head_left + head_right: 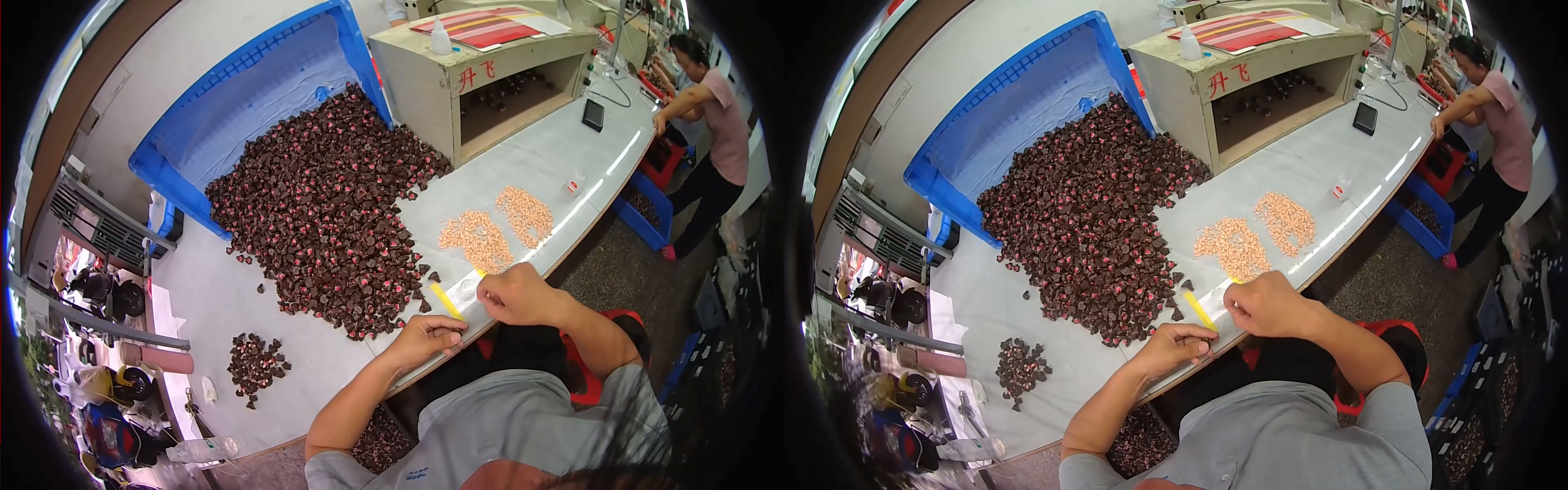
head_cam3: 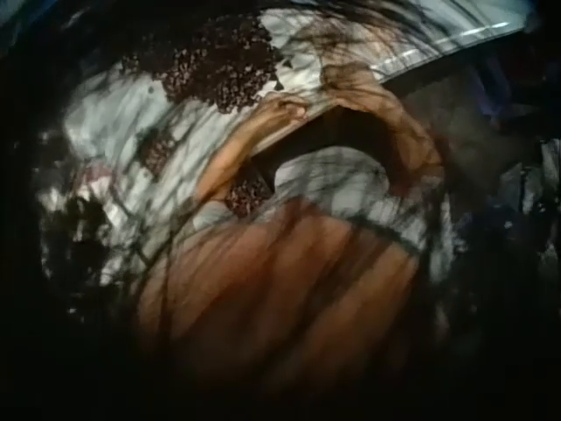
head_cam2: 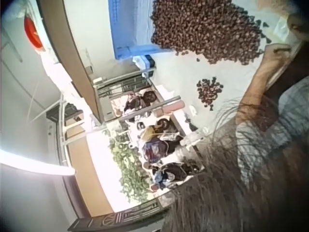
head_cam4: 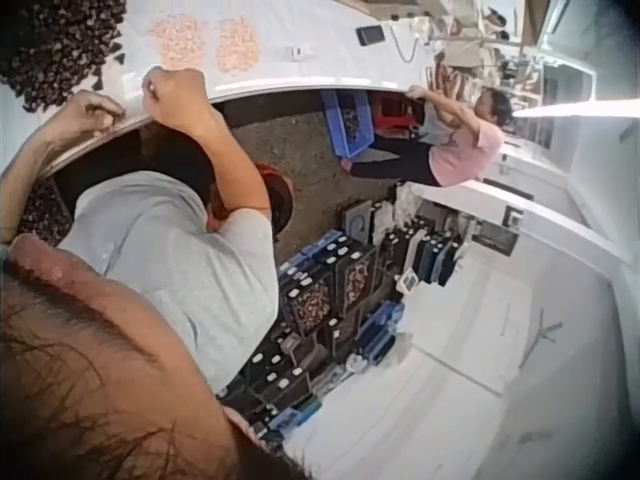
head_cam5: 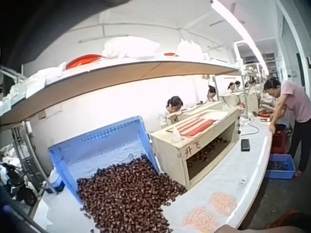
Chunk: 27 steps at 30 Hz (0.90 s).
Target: The person sorts and inspects small plastic parts by hand on a workbench.
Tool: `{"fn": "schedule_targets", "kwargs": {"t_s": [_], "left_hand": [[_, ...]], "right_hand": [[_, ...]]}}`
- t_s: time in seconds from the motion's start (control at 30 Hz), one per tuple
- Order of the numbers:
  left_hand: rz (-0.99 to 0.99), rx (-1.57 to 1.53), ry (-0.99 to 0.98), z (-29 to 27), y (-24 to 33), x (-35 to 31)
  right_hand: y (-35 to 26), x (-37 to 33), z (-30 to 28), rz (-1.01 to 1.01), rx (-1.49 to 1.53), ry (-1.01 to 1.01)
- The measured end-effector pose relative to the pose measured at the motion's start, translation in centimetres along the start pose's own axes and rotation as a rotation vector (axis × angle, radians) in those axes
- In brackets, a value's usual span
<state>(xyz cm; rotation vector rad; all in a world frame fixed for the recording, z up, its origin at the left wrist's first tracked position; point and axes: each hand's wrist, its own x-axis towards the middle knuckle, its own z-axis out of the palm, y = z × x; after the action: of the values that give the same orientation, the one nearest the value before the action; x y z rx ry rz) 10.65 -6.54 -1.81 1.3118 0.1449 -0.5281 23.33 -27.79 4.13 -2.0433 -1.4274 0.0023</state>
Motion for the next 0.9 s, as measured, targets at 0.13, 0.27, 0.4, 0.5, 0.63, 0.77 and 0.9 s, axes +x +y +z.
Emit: {"fn": "schedule_targets", "kwargs": {"t_s": [0.13,0.27,0.4,0.5,0.63,0.77,0.9], "left_hand": [[0.030,-0.121,0.055,0.1,0.1,0.0],[0.024,-0.179,0.046,-0.5,-0.6,0.0],[0.027,-0.196,0.059,-0.6,-0.1,0.0],[0.022,-0.180,0.070,-0.6,0.0,-0.1],[-0.001,-0.212,0.081,-0.8,-0.1,0.0],[0.021,-0.251,0.064,-1.0,-0.3,0.0],[0.018,-0.268,0.080,-0.9,-0.4,0.1]], "right_hand": [[1.4,1.2,0.3,-0.080,-0.257,-0.008],[1.5,2.2,0.8,-0.111,-0.326,-0.150],[1.3,2.5,0.9,-0.098,-0.373,-0.179],[1.3,2.8,1.0,-0.103,-0.392,-0.172],[1.2,2.7,0.9,-0.130,-0.372,-0.116],[0.0,2.0,1.3,-0.120,-0.174,0.048],[-1.6,0.9,2.9,0.004,0.107,0.060]]}}
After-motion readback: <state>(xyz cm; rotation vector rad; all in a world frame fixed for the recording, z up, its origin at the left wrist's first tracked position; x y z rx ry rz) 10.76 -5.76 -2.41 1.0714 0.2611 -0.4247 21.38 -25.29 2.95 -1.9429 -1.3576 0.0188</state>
